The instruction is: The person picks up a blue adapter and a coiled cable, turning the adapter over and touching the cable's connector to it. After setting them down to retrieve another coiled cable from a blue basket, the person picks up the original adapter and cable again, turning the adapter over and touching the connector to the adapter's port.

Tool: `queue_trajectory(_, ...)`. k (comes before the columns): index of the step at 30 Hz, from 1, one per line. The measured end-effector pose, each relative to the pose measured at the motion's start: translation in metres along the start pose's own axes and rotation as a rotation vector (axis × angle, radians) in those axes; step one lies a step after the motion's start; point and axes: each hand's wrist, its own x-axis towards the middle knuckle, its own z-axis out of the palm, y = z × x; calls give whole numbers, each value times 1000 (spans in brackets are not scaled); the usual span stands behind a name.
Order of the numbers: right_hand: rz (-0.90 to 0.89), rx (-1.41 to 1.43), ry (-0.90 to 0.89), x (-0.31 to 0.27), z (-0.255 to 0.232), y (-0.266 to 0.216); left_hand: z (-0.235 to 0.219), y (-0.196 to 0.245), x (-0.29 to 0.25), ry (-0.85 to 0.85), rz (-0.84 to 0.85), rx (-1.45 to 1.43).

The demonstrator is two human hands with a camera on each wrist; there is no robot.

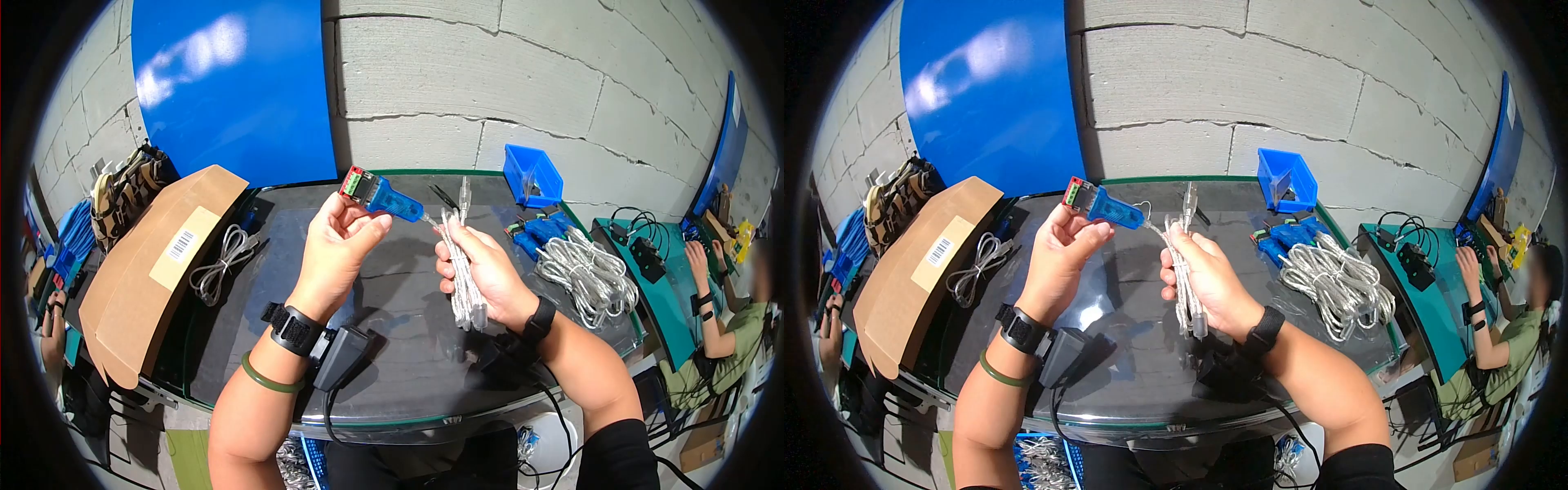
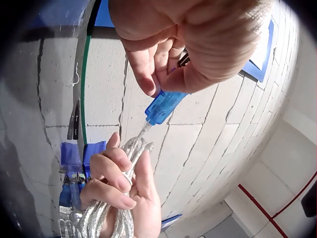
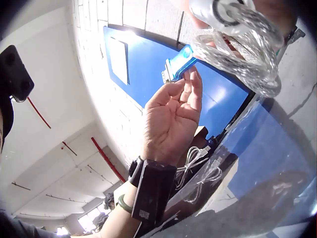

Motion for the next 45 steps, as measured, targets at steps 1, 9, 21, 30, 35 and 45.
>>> queue_trajectory(1,6,-3,9,1,0,1,2,1,0,18,18,28)
queue_trajectory(9,16,-96,59,5,-5,6,7,6,-4,-54,90,101)
queue_trajectory(21,95,-165,22,7,-8,9,7,3,-5,-97,63,152)
queue_trajectory(30,147,-191,-1,9,-12,12,7,0,-4,-132,80,206)
queue_trajectory(35,170,-232,-12,9,-11,12,9,0,-5,-130,69,163)
queue_trajectory(45,224,-290,-50,8,-9,12,6,-2,-3,-44,61,267)
